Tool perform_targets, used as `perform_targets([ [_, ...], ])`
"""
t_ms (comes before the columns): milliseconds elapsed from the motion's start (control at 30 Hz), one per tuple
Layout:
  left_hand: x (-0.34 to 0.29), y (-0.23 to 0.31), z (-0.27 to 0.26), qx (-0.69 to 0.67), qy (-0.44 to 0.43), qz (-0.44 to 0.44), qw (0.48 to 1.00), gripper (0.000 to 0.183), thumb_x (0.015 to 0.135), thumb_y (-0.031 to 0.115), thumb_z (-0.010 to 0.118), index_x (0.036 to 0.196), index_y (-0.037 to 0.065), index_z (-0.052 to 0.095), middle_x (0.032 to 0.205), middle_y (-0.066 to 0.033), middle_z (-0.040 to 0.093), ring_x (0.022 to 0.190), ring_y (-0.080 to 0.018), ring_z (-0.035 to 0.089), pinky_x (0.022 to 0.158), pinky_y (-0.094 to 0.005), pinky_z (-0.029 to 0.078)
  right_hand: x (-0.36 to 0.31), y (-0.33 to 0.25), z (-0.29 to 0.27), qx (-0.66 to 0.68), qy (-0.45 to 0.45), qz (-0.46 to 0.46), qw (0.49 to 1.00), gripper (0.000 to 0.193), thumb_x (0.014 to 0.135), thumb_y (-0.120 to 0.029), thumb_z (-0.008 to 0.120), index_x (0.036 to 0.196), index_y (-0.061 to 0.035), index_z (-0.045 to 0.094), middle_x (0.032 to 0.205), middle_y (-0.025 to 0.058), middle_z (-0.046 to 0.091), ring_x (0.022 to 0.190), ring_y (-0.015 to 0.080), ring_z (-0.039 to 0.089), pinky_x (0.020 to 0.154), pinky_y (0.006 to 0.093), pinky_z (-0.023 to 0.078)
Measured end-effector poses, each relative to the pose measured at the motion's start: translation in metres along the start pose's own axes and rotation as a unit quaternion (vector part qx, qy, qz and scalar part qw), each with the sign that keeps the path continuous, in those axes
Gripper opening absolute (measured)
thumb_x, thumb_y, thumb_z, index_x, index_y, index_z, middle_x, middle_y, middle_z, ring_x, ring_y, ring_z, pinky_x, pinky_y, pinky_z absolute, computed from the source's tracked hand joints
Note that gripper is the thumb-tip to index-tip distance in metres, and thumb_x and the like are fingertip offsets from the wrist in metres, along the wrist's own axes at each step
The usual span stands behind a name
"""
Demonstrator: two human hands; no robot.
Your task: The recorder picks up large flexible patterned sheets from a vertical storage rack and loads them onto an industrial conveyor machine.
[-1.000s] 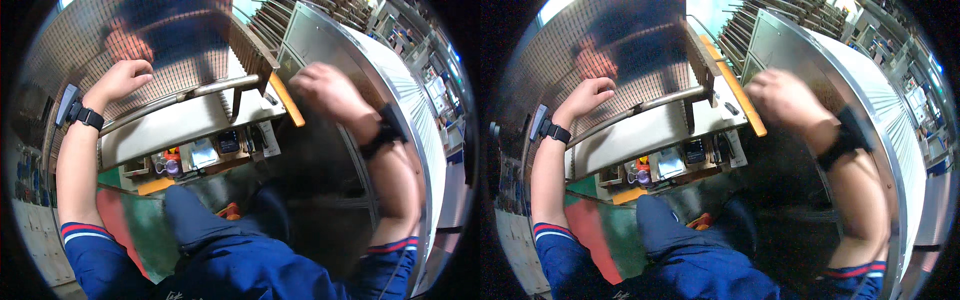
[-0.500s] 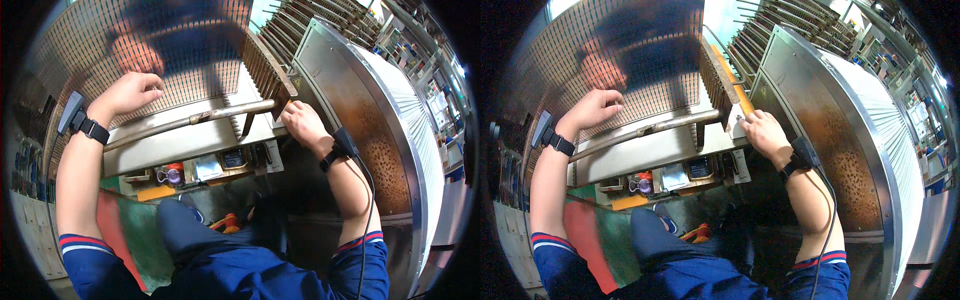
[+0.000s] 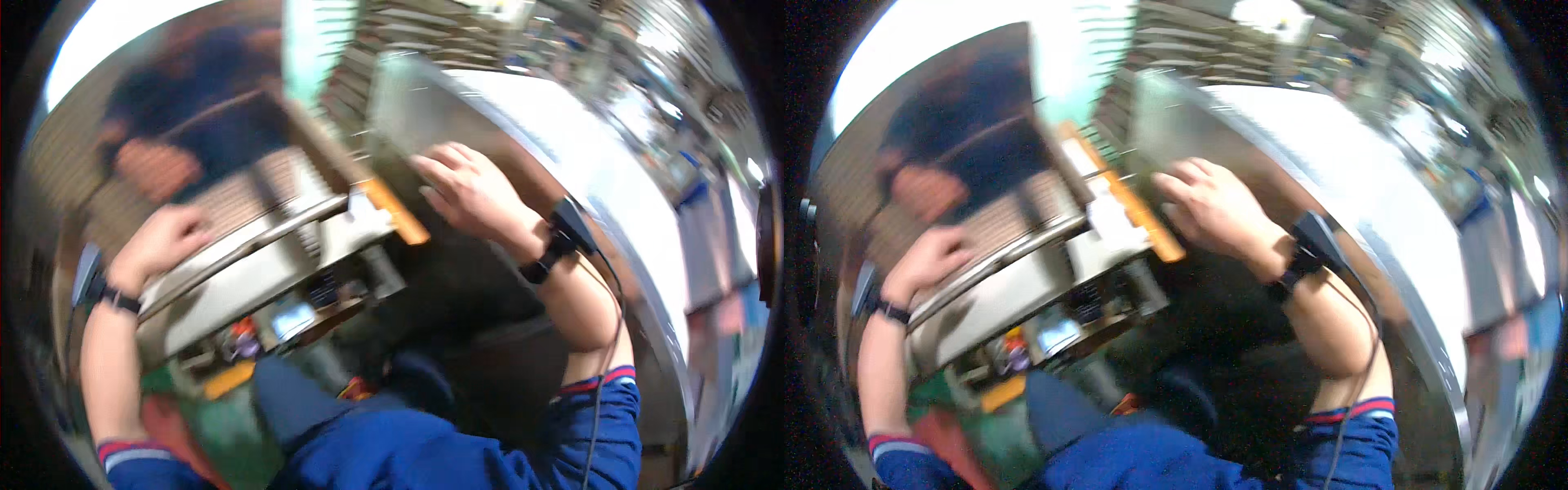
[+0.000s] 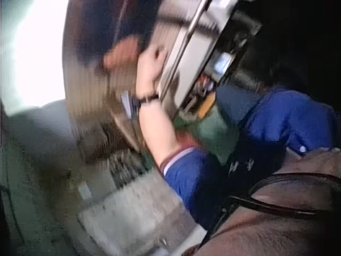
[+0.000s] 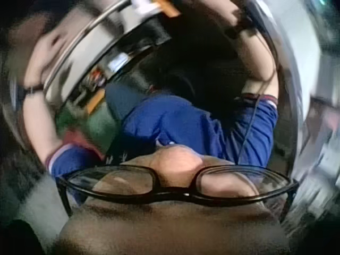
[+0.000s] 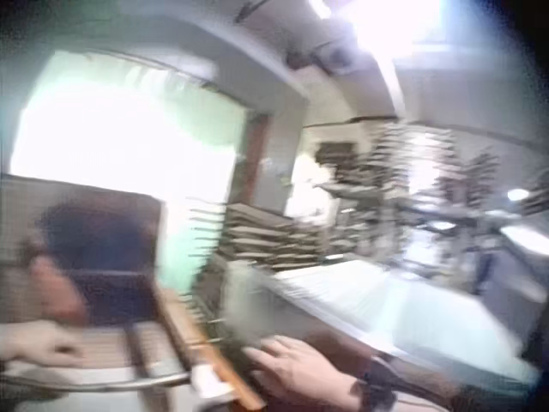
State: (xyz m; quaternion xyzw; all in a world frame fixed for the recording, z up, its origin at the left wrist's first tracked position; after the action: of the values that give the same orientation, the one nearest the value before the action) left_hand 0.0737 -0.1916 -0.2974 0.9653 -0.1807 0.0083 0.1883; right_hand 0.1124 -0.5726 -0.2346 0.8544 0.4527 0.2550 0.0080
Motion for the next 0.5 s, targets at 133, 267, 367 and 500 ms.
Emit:
perform_targets([
  [133,-0.014,-0.009,0.0,-0.026,0.023,-0.054,0.998,0.018,0.085,0.012,0.068,0.095,-0.002,0.068,0.089,-0.0181,0.069,0.085,-0.0282,0.068,0.078,-0.0375,0.053,-0.038,0.059,-0.12,-0.087,0.143,0.1,0.981,0.05,0.089,-0.017,0.068,0.135,-0.0034,0.055,0.129,0.0187,0.06,0.124,0.0359,0.055,0.106,0.0447,0.046],
  [267,-0.006,-0.025,0.002,-0.027,0.078,-0.043,0.996,0.018,0.08,0.005,0.07,0.095,-0.004,0.068,0.087,-0.017,0.066,0.08,-0.0274,0.065,0.075,-0.0372,0.052,-0.137,0.146,-0.251,-0.229,0.257,0.219,0.913,0.062,0.09,-0.017,0.07,0.146,-0.0024,0.048,0.146,0.0226,0.052,0.137,0.0366,0.048,0.116,0.0426,0.04],
  [367,-0.001,-0.036,0.002,-0.022,0.094,-0.048,0.994,0.016,0.079,0.004,0.07,0.093,-0.004,0.068,0.086,-0.0168,0.064,0.078,-0.0283,0.064,0.073,-0.0377,0.051,-0.235,0.179,-0.332,-0.344,0.334,0.301,0.825,0.067,0.09,-0.022,0.067,0.147,0.0038,0.044,0.147,0.0273,0.05,0.14,0.0384,0.045,0.119,0.0423,0.034],
  [500,-0.011,-0.072,0.004,-0.004,0.112,-0.055,0.992,0.013,0.079,0.004,0.069,0.089,-0.004,0.066,0.084,-0.0169,0.063,0.078,-0.0272,0.064,0.073,-0.0379,0.051,-0.339,0.185,-0.41,-0.466,0.412,0.409,0.668,0.071,0.085,-0.024,0.059,0.144,0.0101,0.041,0.141,0.031,0.053,0.135,0.0422,0.046,0.119,0.0482,0.032],
])
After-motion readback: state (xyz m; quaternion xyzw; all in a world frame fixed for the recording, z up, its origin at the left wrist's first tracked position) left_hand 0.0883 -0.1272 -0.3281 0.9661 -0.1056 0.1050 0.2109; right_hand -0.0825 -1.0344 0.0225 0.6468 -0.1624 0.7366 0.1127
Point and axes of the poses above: each hand's wrist, its own x-axis towards the middle knuckle, its own z-axis out of the palm, y = z × x, the point moved 8 cm from there along x, towards the middle knuckle
